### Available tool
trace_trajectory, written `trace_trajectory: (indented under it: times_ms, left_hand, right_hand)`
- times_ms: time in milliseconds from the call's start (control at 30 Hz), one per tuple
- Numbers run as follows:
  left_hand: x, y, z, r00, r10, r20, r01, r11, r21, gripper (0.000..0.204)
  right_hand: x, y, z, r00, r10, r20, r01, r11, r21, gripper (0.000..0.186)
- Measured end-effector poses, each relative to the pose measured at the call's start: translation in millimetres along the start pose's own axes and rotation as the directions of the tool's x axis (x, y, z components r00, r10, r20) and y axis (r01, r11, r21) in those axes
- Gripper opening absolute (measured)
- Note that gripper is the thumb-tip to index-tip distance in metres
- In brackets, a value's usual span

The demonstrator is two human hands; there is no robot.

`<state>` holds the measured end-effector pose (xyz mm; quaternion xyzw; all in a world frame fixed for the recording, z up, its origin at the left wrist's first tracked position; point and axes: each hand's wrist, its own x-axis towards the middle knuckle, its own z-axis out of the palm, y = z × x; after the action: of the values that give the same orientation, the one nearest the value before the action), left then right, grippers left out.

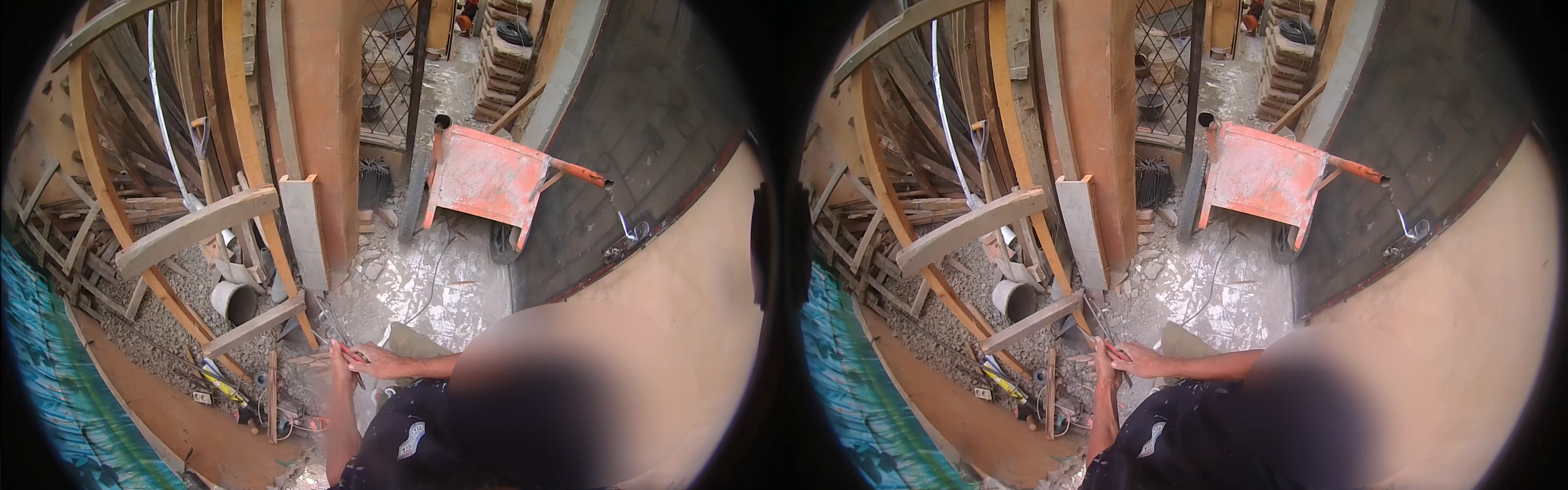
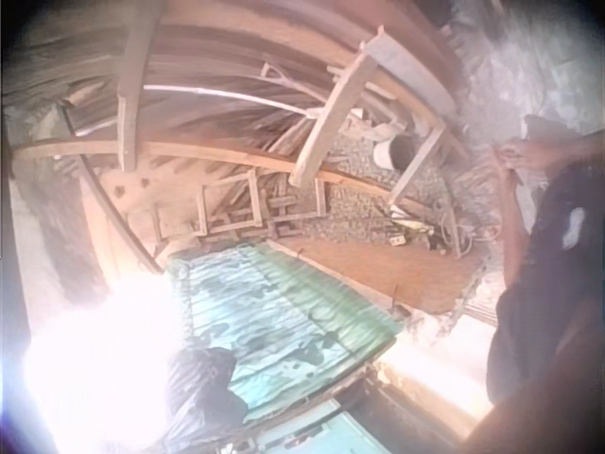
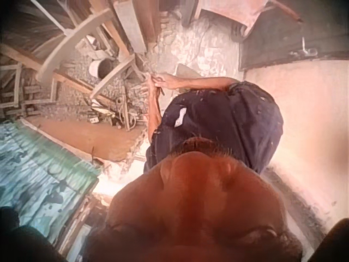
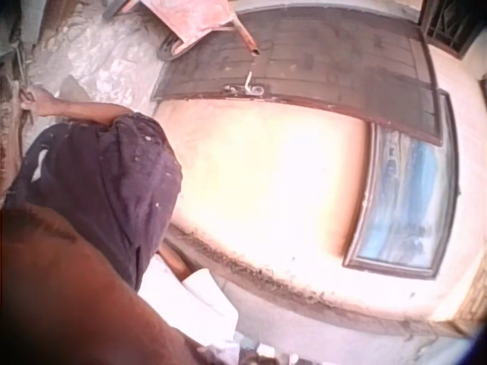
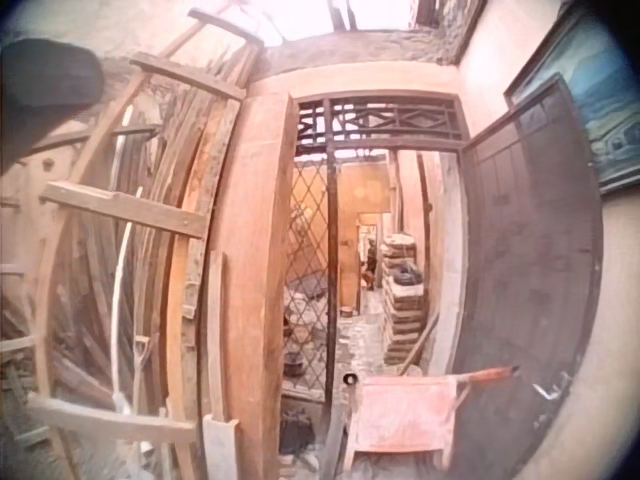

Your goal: The person uses a hand saw to cut several long metal rods on a concrete floor. After cutting, the person walks through a narrow alleyway and enters a cluttered construction area, where they pick up a bundle of wire ties and a pair of pliers.

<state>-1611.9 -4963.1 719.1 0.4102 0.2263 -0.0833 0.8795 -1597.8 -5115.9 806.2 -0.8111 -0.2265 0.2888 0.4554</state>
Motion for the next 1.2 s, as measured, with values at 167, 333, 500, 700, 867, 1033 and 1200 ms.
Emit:
trace_trajectory:
  times_ms: [167,333,500,700,867,1033,1200]
  left_hand:
    - [67.1,-29.5,37.7,0.997,-0.079,-0.017,0.081,0.985,0.151,0.041]
    - [135.4,-15.0,60.2,0.971,-0.221,0.086,0.163,0.885,0.437,0.037]
    - [212.9,15.6,118.7,0.972,-0.223,0.075,0.173,0.894,0.414,0.02]
    - [273.8,61.2,219.9,0.983,-0.173,0.06,0.168,0.982,0.082,0.016]
    - [329.2,76.0,244.0,0.981,-0.194,-0.029,0.195,0.98,0.035,0.021]
    - [390.7,71.5,237.5,0.974,-0.222,-0.053,0.228,0.961,0.157,0.021]
    - [404.2,80.6,253.6,0.988,-0.138,0.064,0.09,0.868,0.489,0.031]
  right_hand:
    - [26.7,67.7,-30.6,0.987,0.013,-0.161,-0.007,0.999,0.038,0.047]
    - [67.2,55.7,-107.5,0.969,0.248,-0.004,-0.248,0.969,-0.018,0.064]
    - [122.9,89.6,-171.7,0.977,0.101,-0.188,-0.081,0.991,0.111,0.071]
    - [174.9,111.4,-271.2,0.973,0.213,-0.094,-0.217,0.976,-0.029,0.066]
    - [185.4,70.0,-326.6,0.986,0.13,-0.107,-0.153,0.954,-0.257,0.061]
    - [204.1,72.5,-339.9,0.946,0.149,-0.288,-0.229,0.936,-0.269,0.07]
    - [257.1,131.3,-340.5,0.907,0.013,-0.42,0.026,0.996,0.088,0.069]
